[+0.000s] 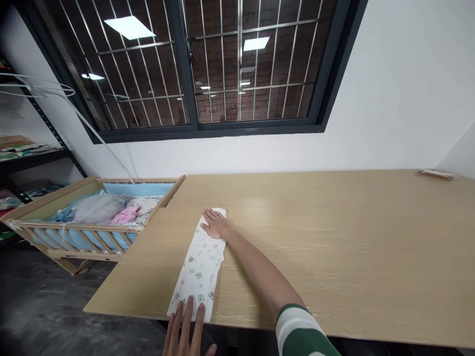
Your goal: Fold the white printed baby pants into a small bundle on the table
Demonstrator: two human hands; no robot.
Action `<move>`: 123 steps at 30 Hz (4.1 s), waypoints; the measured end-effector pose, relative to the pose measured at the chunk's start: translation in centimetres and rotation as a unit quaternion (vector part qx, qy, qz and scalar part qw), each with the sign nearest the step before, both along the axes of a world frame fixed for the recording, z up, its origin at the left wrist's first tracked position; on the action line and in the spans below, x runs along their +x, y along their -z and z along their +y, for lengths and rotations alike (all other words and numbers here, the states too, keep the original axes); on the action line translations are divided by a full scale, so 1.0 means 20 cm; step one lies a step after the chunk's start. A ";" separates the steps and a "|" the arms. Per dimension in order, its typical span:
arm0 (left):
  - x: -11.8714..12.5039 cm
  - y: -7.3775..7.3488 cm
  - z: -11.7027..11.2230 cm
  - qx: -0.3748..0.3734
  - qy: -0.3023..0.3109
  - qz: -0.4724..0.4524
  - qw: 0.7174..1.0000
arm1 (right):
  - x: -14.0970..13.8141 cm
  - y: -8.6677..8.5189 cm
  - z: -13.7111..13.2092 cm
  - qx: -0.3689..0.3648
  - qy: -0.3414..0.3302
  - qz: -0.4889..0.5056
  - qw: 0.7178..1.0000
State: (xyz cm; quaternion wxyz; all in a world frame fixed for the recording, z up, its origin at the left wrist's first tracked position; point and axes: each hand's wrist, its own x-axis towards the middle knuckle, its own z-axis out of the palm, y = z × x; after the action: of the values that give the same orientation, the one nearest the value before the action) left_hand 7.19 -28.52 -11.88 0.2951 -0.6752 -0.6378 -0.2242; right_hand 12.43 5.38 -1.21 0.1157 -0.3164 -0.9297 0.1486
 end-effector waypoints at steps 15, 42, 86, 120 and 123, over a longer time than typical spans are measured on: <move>0.15 -0.37 0.17 -0.058 0.134 -0.086 0.986 | 0.30 -0.21 -0.09 0.106 -0.035 0.028 0.993; -0.21 -0.93 0.33 -0.118 0.309 -0.278 0.902 | 0.79 -0.69 -0.99 -0.100 -0.035 0.156 0.982; 0.10 -0.51 0.66 -0.284 0.042 -0.056 0.956 | 0.30 -0.05 0.04 0.068 -0.036 -0.007 0.997; -0.41 -0.66 1.32 -0.302 0.215 -0.492 0.788 | 0.53 -0.03 -0.10 -0.085 0.194 0.276 0.938; -0.40 -0.58 1.38 -0.240 0.149 -0.480 0.831 | 0.50 0.00 -0.07 -0.028 0.251 0.247 0.936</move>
State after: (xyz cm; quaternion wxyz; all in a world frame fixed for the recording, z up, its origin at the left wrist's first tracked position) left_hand -0.75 -0.89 -0.33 -0.2558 -0.6191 -0.6248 -0.4011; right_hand 22.41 3.89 -1.14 0.3661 -0.4959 -0.7577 0.2144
